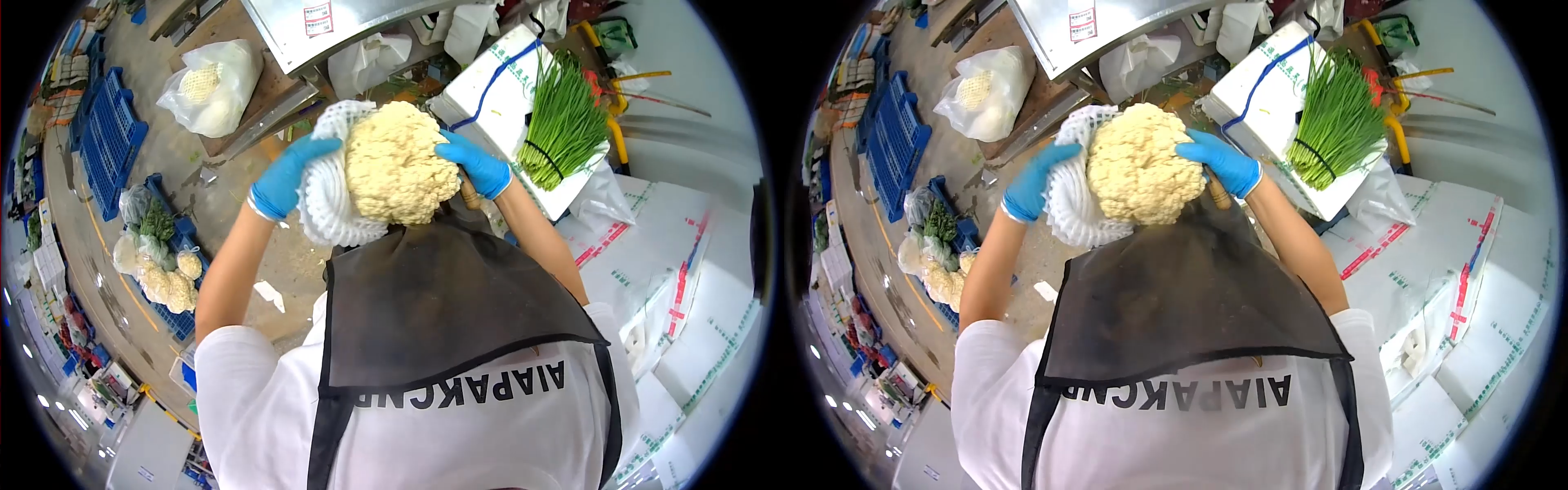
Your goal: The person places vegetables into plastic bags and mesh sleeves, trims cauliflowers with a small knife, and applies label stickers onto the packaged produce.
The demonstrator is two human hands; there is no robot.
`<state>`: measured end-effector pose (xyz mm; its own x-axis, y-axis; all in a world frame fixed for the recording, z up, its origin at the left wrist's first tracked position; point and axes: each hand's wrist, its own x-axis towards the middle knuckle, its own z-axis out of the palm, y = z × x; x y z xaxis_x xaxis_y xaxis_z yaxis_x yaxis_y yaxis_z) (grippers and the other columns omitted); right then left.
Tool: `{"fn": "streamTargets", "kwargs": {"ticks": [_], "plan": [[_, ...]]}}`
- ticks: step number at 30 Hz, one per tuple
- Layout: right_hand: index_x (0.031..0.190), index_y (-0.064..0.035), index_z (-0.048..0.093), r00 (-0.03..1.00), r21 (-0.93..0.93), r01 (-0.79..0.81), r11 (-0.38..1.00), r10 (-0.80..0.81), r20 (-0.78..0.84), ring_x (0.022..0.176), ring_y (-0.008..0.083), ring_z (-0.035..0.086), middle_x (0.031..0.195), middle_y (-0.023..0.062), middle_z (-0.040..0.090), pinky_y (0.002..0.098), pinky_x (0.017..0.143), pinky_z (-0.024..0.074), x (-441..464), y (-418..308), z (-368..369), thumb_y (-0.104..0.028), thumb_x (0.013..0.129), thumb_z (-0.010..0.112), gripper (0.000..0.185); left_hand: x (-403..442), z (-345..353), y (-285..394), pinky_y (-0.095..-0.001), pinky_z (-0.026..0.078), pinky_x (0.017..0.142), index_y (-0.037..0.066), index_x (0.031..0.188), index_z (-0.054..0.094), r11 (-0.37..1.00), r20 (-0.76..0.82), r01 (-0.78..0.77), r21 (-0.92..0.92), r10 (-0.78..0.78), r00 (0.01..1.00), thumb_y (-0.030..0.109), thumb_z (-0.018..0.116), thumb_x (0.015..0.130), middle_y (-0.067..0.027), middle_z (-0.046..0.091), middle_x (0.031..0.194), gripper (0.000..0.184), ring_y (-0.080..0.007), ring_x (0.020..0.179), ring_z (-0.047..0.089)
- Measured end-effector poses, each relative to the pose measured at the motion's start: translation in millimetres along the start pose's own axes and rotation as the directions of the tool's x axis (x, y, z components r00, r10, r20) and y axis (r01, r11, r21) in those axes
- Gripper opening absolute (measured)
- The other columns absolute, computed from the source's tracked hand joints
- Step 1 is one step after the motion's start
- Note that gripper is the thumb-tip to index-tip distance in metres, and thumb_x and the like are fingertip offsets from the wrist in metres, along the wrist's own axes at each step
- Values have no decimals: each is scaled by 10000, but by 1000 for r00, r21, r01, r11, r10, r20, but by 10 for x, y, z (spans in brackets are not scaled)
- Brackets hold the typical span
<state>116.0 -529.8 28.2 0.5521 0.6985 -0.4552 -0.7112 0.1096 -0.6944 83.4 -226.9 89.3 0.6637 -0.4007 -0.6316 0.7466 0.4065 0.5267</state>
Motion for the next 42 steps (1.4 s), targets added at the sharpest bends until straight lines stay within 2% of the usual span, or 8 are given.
{"fn": "streamTargets", "kwargs": {"ticks": [7,12,16,22,27,30,32,42], "plan": [[1419,2,371,991,404,126,906,-98,-90,1202,249,546,1369,156,510,377,1024,438,6,374,-602,-348,865,613,699,291,-196,203,-336,521,899,-26,1176,607,988,22,-11,-152,14,1000,115,628,878,-142,665,1119,330,-231,991,654],[1407,-2,398,929,363,332,871,-236,-284,1200,267,545,1344,159,531,385,1019,449,-264,214,-859,-345,833,641,711,647,-449,173,-301,489,916,1,1168,630,307,-32,-316,898,760,650,123,587,906,-99,641,1167,292,-175,994,630],[1381,-14,435,857,369,504,781,-400,-325,1189,251,555,1335,146,540,392,1004,468,-324,-14,-924,-317,860,606,626,832,-174,-32,-311,502,900,-15,1221,580,763,-264,-585,275,645,717,127,592,903,-86,646,1144,349,-162,987,620],[1374,-13,438,825,279,513,811,-377,-421,1134,230,590,1272,126,584,368,971,491,-321,-722,-399,-300,876,610,600,981,368,-585,-392,495,977,-3,1268,527,823,157,197,-533,-133,979,44,446,944,-153,612,1213,337,-266,1101,608],[1393,34,388,945,-316,239,918,-295,-143,1115,191,577,1284,126,568,331,971,462,-499,-1062,-348,-262,858,657,668,481,182,-863,-379,551,883,-40,1230,518,809,293,-257,529,110,950,93,479,941,-156,627,1172,321,-271,1047,636],[1439,-8,329,985,-804,173,569,-107,136,1188,198,525,1306,138,551,334,1001,423,-381,-1116,-130,-283,796,734,808,465,-103,-746,-356,538,872,-16,1194,562,835,142,257,-486,-215,966,77,502,934,-154,652,1109,283,-225,986,642],[1443,-62,340,979,-858,202,473,-75,189,1186,227,543,1311,157,552,353,995,431,-147,-1118,288,-315,768,757,833,295,-269,-585,-278,497,545,-7,1104,605,924,215,217,-316,-153,965,160,524,932,-91,675,887,253,-149,669,618],[1396,-59,372,896,-847,314,429,162,415,957,275,660,1134,165,648,370,846,519,985,-1251,1319,-274,743,724,773,142,-1439,-664,-291,516,740,17,989,654,617,-183,-446,649,695,695,172,528,960,-59,662,896,202,-157,784,636]]}}
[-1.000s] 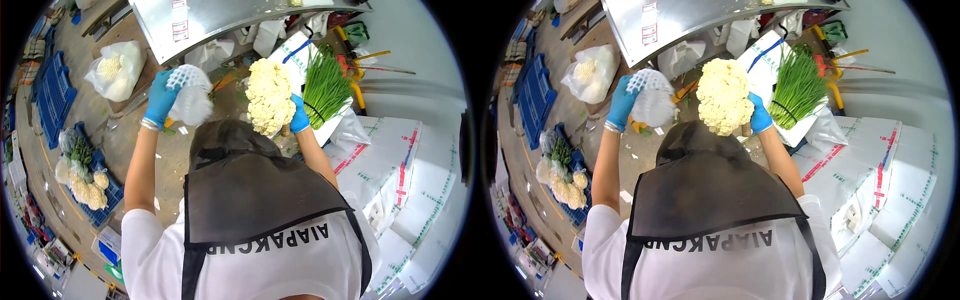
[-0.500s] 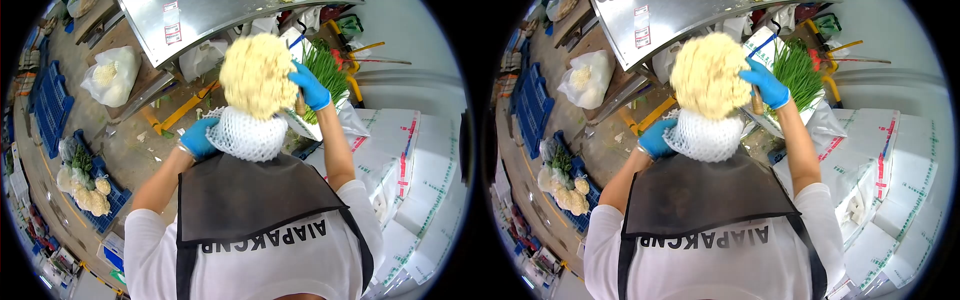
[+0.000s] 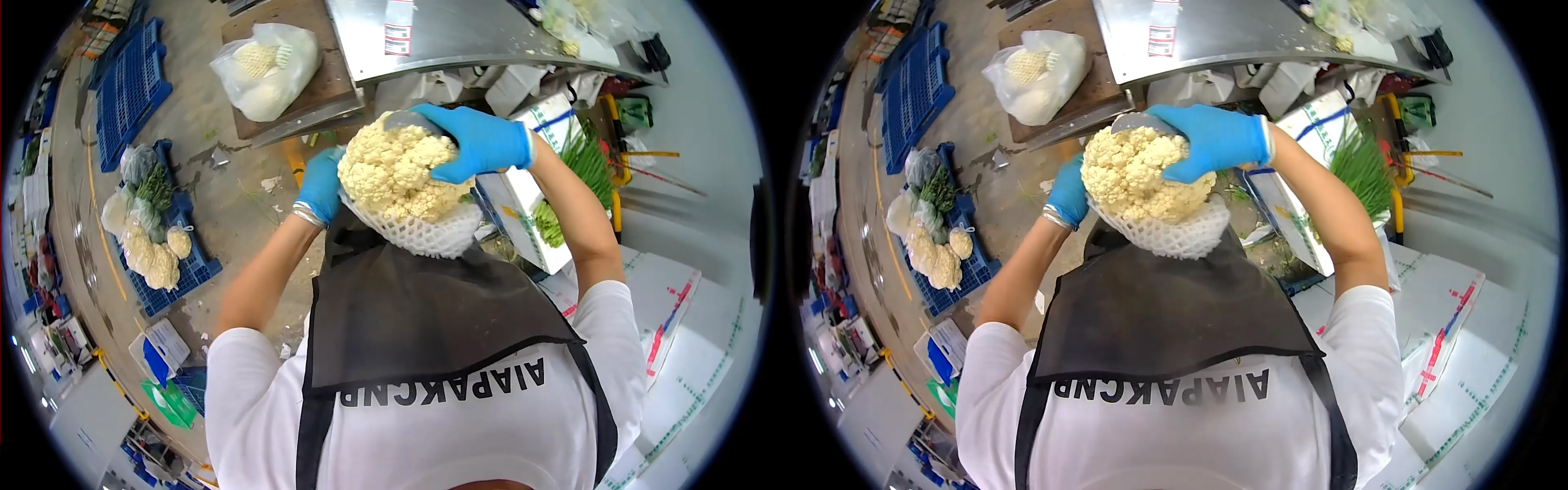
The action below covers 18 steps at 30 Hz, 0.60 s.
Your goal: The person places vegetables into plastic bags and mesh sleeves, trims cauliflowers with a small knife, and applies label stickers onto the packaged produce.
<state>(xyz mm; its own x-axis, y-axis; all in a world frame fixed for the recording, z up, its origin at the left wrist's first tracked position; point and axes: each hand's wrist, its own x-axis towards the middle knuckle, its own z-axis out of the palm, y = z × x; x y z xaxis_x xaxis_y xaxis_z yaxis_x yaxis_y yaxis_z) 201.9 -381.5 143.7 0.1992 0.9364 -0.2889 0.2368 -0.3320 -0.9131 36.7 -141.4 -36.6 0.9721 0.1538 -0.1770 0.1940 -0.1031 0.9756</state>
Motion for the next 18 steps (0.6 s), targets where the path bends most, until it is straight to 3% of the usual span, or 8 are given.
{"fn": "streamTargets", "kwargs": {"ticks": [2,3,6,8,11,13,15,18], "plan": [[1418,-70,338,993,-224,91,970,-105,-52,892,286,683,1103,156,658,363,814,540,86,-324,34,-245,719,736,823,68,-245,486,-293,522,742,18,989,644,738,-150,109,-666,-275,950,161,529,965,-55,661,911,186,-152,801,638],[1454,-120,295,990,-363,55,930,-99,-104,834,312,694,1044,148,676,376,785,560,127,-384,214,-242,691,748,896,1,-306,690,-290,526,752,11,999,625,717,-185,15,-697,-200,962,154,523,970,-47,660,907,179,-147,804,638],[1487,-212,271,997,-611,58,790,-19,71,873,359,678,1416,173,435,399,814,557,203,-645,821,-279,697,792,948,-345,-398,845,-327,510,876,31,1168,568,630,-48,156,-761,-294,954,179,539,968,-65,628,1092,250,-175,978,614],[1479,-271,299,993,-440,121,890,-110,51,931,374,656,1475,147,349,415,828,542,206,-574,962,-243,749,764,865,-522,-522,709,-364,460,984,60,1279,497,474,14,197,-858,-361,932,220,512,985,-80,566,1239,335,-211,1130,557],[1257,-119,611,997,208,-12,978,-3,72,992,234,645,1322,129,547,337,839,522,179,-258,491,-203,746,774,544,-677,-606,702,-377,446,1000,73,1278,491,390,-39,87,-917,-304,952,255,495,995,-58,569,1230,336,-210,1137,557],[1206,-28,626,933,520,-264,812,352,-75,1013,162,609,1205,92,629,299,845,506,278,-240,213,-170,776,753,471,-654,-641,710,-378,437,1009,77,1276,489,399,-121,-13,-917,-247,961,269,491,998,-49,569,1228,339,-208,1145,554],[1225,-12,604,890,448,-83,890,268,-368,1017,149,594,1154,76,652,282,840,500,623,-269,88,-159,808,730,460,-529,-689,718,-379,434,1011,78,1272,493,431,-116,-33,-902,-166,979,275,491,999,-45,567,1227,336,-201,1151,552],[1294,-83,560,975,92,-3,996,24,-222,1043,227,617,1142,115,655,347,885,492,1050,-63,98,-338,788,751,598,-277,-680,854,-371,436,1003,68,1254,511,454,-138,-49,-890,-164,977,271,469,1008,-50,576,1219,322,-191,1148,554]]}}
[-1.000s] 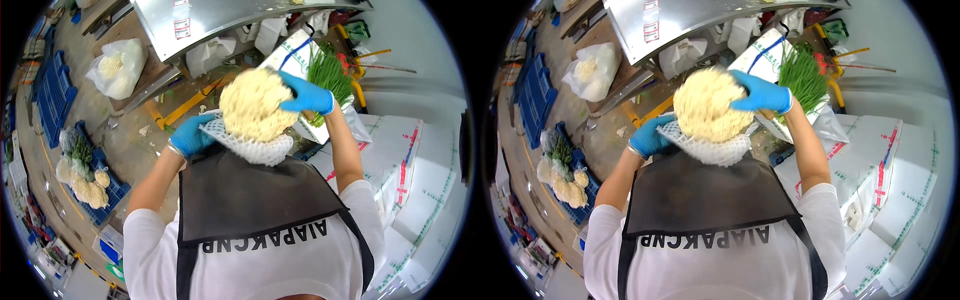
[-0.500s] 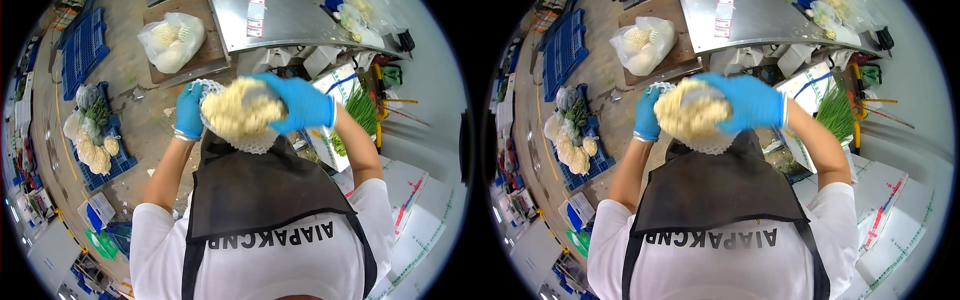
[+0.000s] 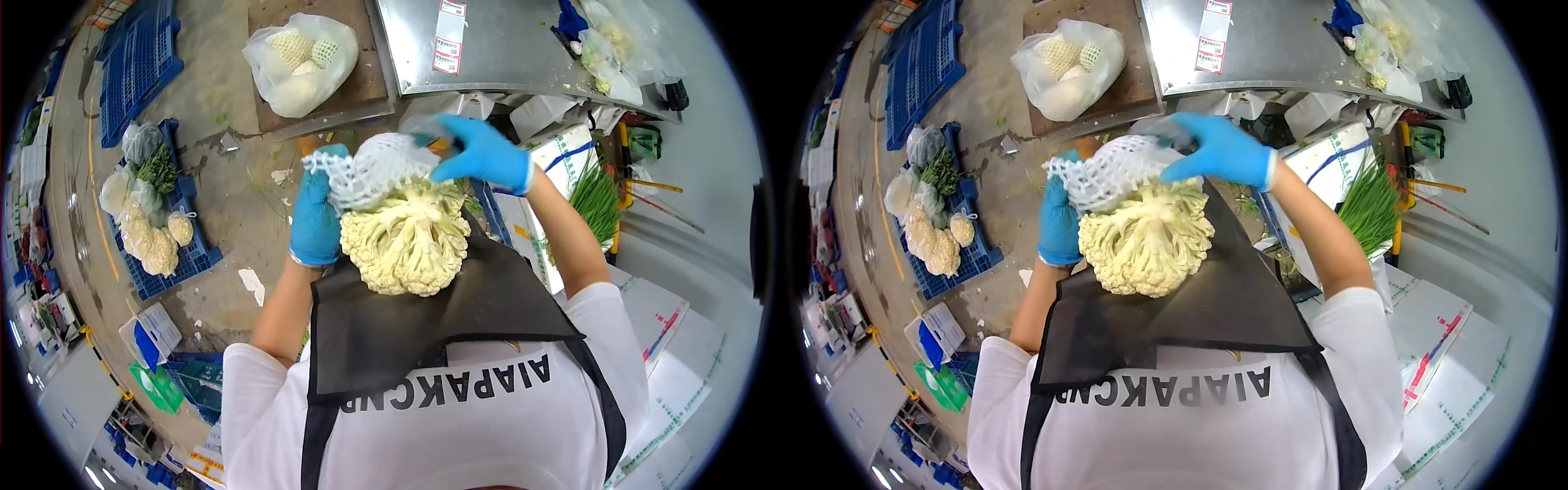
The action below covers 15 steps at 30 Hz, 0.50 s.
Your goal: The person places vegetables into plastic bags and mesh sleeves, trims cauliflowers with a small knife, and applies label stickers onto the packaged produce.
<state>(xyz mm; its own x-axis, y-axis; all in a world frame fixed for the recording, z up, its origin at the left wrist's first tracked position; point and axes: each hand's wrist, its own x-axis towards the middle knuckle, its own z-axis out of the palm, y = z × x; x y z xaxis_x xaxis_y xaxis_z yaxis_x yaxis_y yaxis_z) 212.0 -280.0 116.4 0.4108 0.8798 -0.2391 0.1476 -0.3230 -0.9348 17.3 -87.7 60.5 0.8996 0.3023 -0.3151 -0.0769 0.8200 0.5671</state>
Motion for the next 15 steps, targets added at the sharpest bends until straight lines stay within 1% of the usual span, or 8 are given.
{"fn": "streamTargets", "kwargs": {"ticks": [2,5,8,9,10,12,14,15], "plan": [[1237,-86,583,993,-248,-27,968,55,103,998,297,643,1100,165,660,385,863,497,227,-47,152,-382,776,719,564,169,170,49,-366,438,999,61,1243,521,1000,-31,29,7,-29,999,270,455,1013,-55,582,1211,318,-190,1143,558],[1158,-91,606,999,-490,-51,870,45,-24,912,355,637,1010,189,660,414,809,505,543,240,89,-352,780,671,464,343,272,99,-354,451,973,49,1224,531,991,-72,61,120,-53,996,268,439,1017,-69,591,1216,315,-184,1118,570],[1116,-80,610,966,-544,-99,833,-51,-254,867,385,624,949,170,668,447,765,506,597,691,-256,-290,778,649,400,440,348,157,-325,478,911,46,1207,538,956,-77,103,275,-85,993,236,480,999,-78,613,1171,287,-166,1061,597],[1074,-58,610,946,-475,-180,861,19,-323,802,343,645,862,180,660,408,720,510,580,765,-443,-240,804,616,326,488,370,171,-317,482,898,46,1200,542,948,-105,144,284,-119,987,228,491,994,-75,620,1148,280,-162,1045,604],[1005,-16,598,937,-65,-140,988,111,-330,714,267,640,773,175,625,366,653,492,535,841,-563,-186,822,584,250,552,401,174,-309,487,886,45,1194,546,941,-136,177,288,-143,980,220,502,989,-73,628,1124,273,-158,1028,611],[944,3,589,956,-58,-124,991,103,-274,653,174,587,710,115,595,314,600,456,412,988,-746,-153,837,560,192,670,441,222,-263,482,819,37,1148,579,915,-205,256,313,-198,959,195,536,972,-45,634,1028,240,-117,914,607],[909,5,594,980,351,-162,922,192,-54,648,128,551,714,50,599,281,588,439,332,519,-1015,-173,866,555,187,742,351,350,-249,475,785,32,1121,600,822,-202,320,470,-253,946,196,543,968,-33,630,995,231,-102,860,593],[908,4,604,972,385,-233,893,220,78,666,114,550,738,36,609,266,600,439,271,390,-1169,-175,874,557,189,783,475,460,-247,446,804,36,1085,615,695,-310,448,562,-324,894,156,613,918,-13,605,985,206,-106,867,559]]}}
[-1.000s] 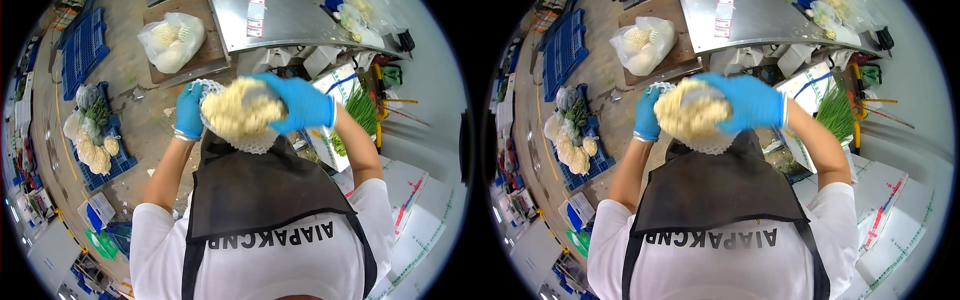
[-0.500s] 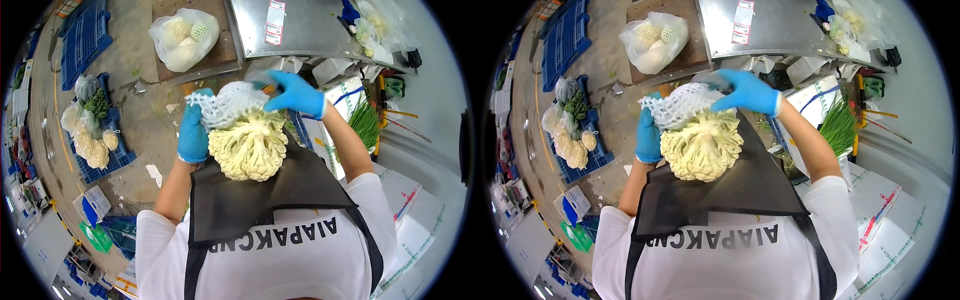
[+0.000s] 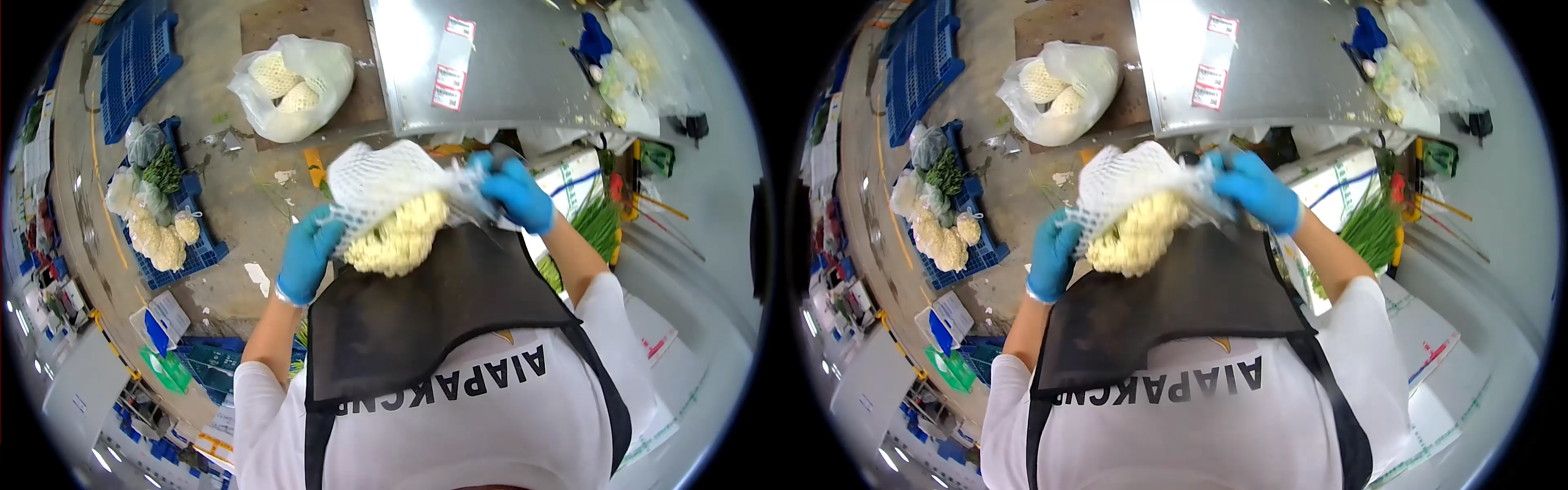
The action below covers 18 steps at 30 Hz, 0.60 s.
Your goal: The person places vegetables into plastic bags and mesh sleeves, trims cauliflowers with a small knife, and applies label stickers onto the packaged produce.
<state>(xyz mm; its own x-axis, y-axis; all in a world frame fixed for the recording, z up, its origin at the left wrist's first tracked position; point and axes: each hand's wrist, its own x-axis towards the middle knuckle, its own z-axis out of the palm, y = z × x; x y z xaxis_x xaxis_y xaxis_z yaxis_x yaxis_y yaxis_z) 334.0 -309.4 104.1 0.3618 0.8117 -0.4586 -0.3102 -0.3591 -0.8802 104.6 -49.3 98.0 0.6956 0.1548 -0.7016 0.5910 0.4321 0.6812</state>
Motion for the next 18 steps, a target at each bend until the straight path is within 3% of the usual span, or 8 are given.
{"fn": "streamTargets", "kwargs": {"ticks": [3,4,5,7,9,11,13,18], "plan": [[1002,14,639,957,95,-52,994,22,289,708,90,566,818,37,648,241,622,452,-110,-320,-283,-177,876,605,232,36,56,196,-277,435,863,38,1130,596,935,252,-318,155,274,928,109,692,825,-6,575,1036,328,-117,973,546],[1162,6,627,950,51,26,998,-40,309,745,93,584,882,49,671,238,645,468,-17,-326,-358,-114,845,651,340,32,100,301,-285,414,906,46,1159,584,950,297,-277,142,226,928,42,756,730,-6,528,1125,462,-119,1043,510],[1306,-13,555,958,96,-122,988,91,273,820,98,602,1022,55,678,260,721,494,65,-411,-387,-47,816,681,508,69,177,357,-288,391,957,44,1194,570,939,324,-314,142,255,911,20,778,707,-5,484,1172,530,-125,1088,489],[1373,-6,471,960,130,-84,988,45,277,908,114,601,1149,66,639,274,794,496,337,-242,-411,-52,791,720,635,223,290,394,-287,393,957,38,1227,558,988,242,-28,153,-10,970,20,782,711,-7,470,1187,562,-138,1097,494],[1423,15,391,968,57,51,997,-64,241,1026,139,588,1258,84,595,290,891,488,615,-21,-385,-92,763,773,771,453,379,291,-288,419,914,39,1221,564,943,149,-249,221,219,964,17,771,724,-21,476,1148,539,-145,1070,506],[1397,40,410,946,-104,-293,951,303,110,1093,141,555,1270,116,585,304,958,454,897,-156,-310,-154,747,804,784,615,479,252,-290,441,876,37,1212,568,861,-15,-356,364,387,922,11,757,737,-36,479,1114,512,-156,1041,519],[1371,53,430,998,-23,48,999,-47,34,1025,147,597,1181,136,637,298,915,481,1266,143,-186,-222,753,808,775,706,541,269,-293,458,843,34,1200,572,765,-220,-321,559,509,832,2,738,750,-55,481,1084,481,-170,1009,531],[1328,25,496,973,4,178,984,-176,150,1064,151,590,1198,144,638,314,941,465,2340,-114,158,-235,759,796,694,934,7,290,-343,462,787,-3,1192,562,737,-468,-335,586,646,603,86,755,732,-117,489,974,507,-242,889,528]]}}
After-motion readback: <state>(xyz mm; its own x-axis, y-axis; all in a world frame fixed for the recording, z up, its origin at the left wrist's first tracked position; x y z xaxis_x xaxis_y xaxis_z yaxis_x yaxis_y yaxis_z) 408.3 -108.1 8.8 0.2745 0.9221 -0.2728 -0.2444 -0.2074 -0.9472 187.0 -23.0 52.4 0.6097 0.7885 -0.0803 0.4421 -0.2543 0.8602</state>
